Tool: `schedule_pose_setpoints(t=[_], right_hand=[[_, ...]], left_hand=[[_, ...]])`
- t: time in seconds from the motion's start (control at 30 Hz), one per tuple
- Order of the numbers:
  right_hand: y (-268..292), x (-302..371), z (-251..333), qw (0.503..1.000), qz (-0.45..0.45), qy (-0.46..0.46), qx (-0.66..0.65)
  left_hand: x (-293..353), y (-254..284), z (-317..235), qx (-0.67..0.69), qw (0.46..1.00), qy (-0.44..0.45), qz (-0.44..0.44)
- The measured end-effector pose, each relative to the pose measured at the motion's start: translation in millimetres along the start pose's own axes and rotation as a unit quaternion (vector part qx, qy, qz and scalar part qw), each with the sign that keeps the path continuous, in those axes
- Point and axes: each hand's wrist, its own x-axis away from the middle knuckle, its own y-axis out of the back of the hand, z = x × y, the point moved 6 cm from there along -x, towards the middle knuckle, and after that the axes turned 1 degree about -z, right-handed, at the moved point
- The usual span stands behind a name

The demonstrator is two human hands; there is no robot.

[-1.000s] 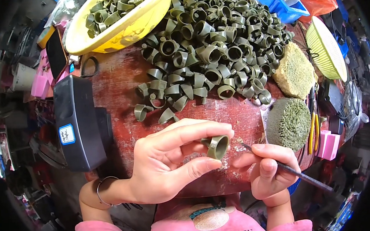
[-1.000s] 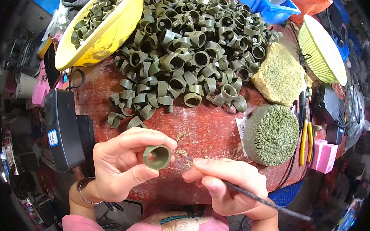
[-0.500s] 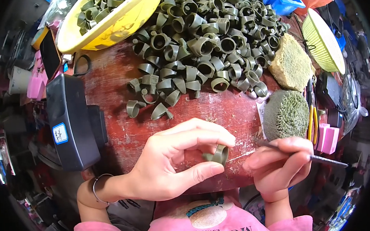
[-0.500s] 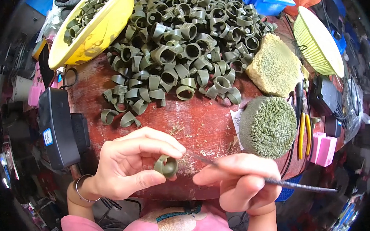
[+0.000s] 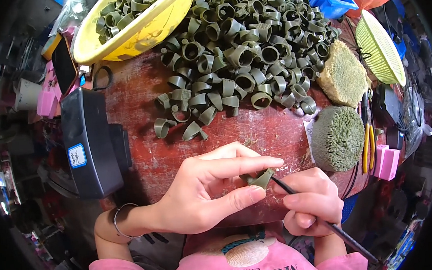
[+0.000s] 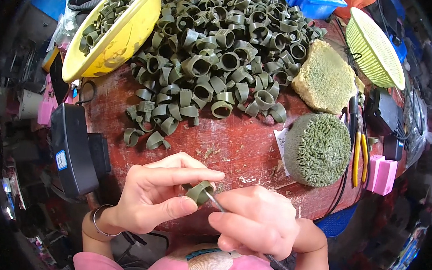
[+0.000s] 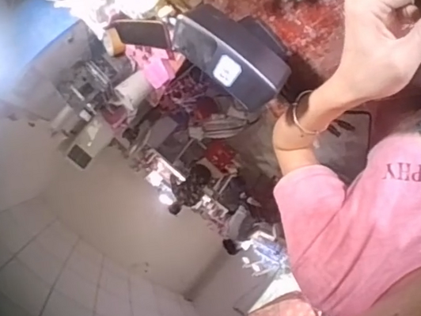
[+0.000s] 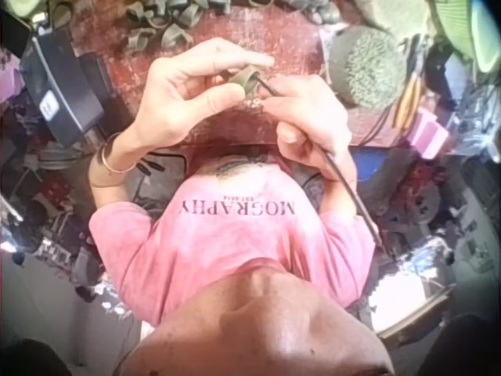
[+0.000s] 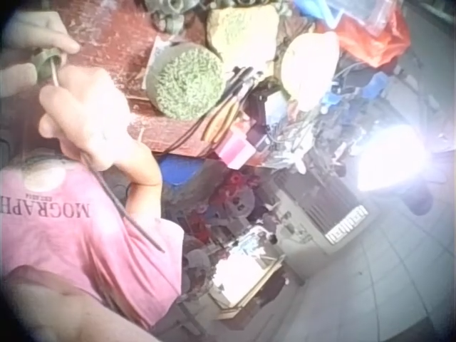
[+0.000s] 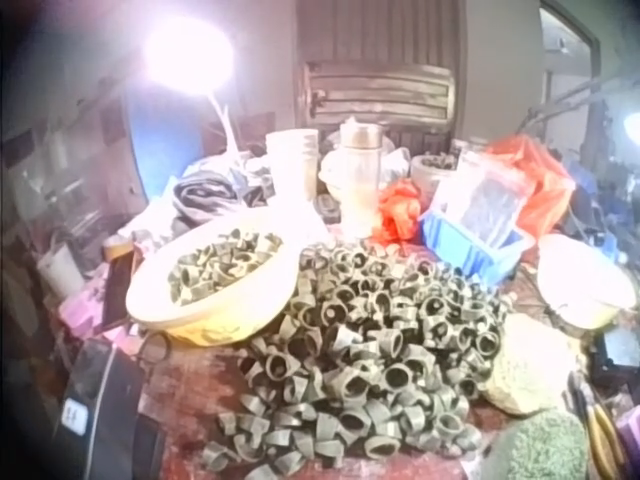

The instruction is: Cleaning and detailing small green plastic or resin jewelry components using a brush and a soldering iron-like tool.

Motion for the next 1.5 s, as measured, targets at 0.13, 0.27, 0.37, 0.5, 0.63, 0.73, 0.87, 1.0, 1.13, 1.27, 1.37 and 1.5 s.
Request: schedule_pose_setpoints(t=[0.13,0.27,0.37,0.5,0.63,0.73,0.87,1.0,1.13,1.27,1.37,1.5], right_hand=[[-2.7,-5.9,6.0,0.992,0.032,0.109,0.060],[-6.2,-8.5,7.4,0.991,0.066,0.101,0.050],[0.5,-1.2,-1.7,0.995,0.087,-0.040,0.004],[13.8,8.9,-10.3,0.981,-0.081,-0.177,-0.025],[4.3,-4.4,-10.0,0.983,-0.029,-0.178,0.033],[-1.4,-9.1,-13.1,0.984,0.026,-0.175,-0.005],[3.1,-2.6,-22.7,0.963,0.004,-0.225,-0.146],[4.5,-6.9,-14.0,0.985,0.023,-0.154,-0.073],[7.5,-1.3,1.8,0.995,-0.019,-0.063,0.077],[15.1,4.9,-3.1,0.989,-0.032,-0.099,0.101],[8.1,1.4,-3.5,0.992,0.000,-0.121,0.044],[4.4,-3.7,-10.4,0.985,0.002,-0.167,0.049]], left_hand=[[-0.6,1.5,2.2,-0.015,1.000,0.016,0.006],[-1.6,5.6,2.7,-0.038,0.999,-0.022,-0.009],[0.8,7.5,5.9,0.055,0.996,-0.011,-0.075],[-0.1,9.1,4.9,0.054,0.996,-0.032,-0.061],[-1.6,5.2,3.5,-0.016,1.000,0.008,-0.018],[-0.9,4.8,-0.2,-0.057,0.998,0.015,-0.009],[-0.5,3.0,-6.8,-0.089,0.996,0.002,0.004],[-1.4,0.8,-4.9,-0.056,0.998,0.024,0.017],[2.0,-2.1,7.6,0.014,0.996,0.080,0.040],[4.2,-2.9,6.4,0.056,0.994,0.097,0.019],[2.3,-0.7,8.2,0.013,0.999,0.020,0.030],[3.6,0.9,5.5,-0.010,1.000,-0.010,-0.015]])
